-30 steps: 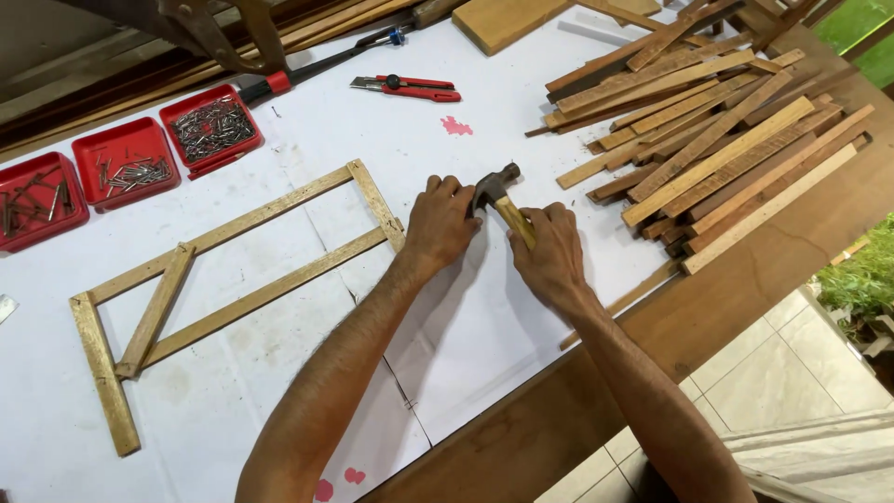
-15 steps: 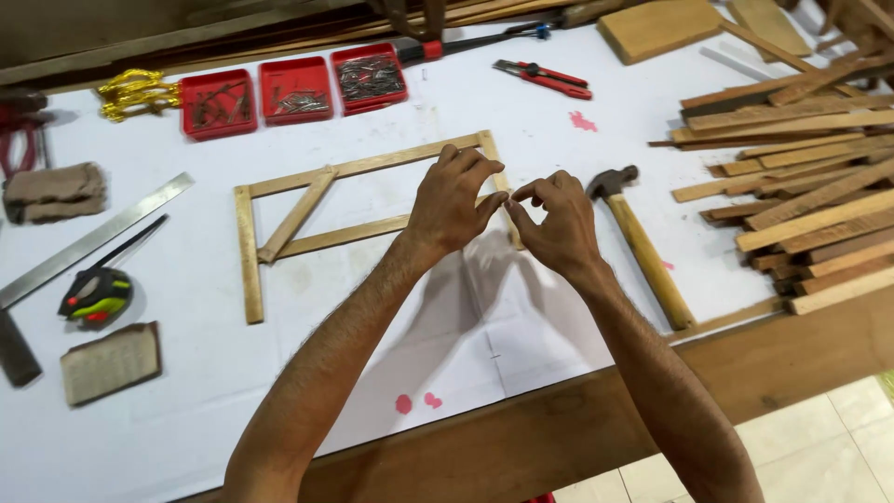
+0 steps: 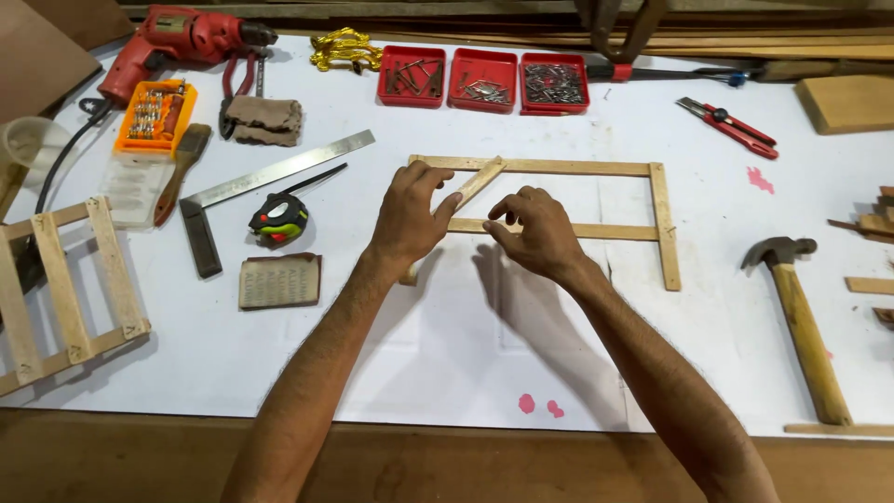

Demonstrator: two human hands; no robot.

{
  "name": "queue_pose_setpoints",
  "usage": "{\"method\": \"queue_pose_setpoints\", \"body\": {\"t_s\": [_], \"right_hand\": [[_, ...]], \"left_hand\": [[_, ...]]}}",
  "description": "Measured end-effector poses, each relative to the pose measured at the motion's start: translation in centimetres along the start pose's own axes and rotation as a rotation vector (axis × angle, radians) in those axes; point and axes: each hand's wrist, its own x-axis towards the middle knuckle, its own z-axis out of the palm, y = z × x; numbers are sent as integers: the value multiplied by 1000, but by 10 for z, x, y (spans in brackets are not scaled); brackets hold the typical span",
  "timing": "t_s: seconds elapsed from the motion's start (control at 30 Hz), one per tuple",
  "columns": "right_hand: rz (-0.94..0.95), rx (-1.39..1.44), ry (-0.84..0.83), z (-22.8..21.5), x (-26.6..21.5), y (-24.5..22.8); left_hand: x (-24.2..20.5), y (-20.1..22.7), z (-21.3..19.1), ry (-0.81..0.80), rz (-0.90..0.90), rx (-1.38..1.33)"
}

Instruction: The person assembles a small wooden frame on a workbench. They pick nails from red trays, position thin wood strips against the frame, hammer nails in, sand a strip with a sanding block, measure with a tape measure, and fit diagonal brace pieces into the frame.

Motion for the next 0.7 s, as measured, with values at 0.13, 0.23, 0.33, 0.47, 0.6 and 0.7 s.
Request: {"method": "queue_pose_setpoints", "body": {"t_s": [0.13, 0.23, 0.33, 0.47, 0.6, 0.7], "right_hand": [[-179, -1, 4, 28, 9, 5], [-72, 41, -102, 38, 14, 5], [-92, -5, -74, 41, 14, 4], [-68, 38, -6, 42, 11, -5], [20, 70, -43, 35, 11, -16], [23, 65, -32, 39, 12, -12]], "left_hand": [[-13, -43, -5, -13, -167, -67], [-12, -63, 1, 0, -208, -21], [-8, -70, 9, -35, -261, 17], [0, -63, 8, -113, -425, -30], [0, -72, 15, -90, -428, -36], [4, -66, 8, -122, -469, -51]]}}
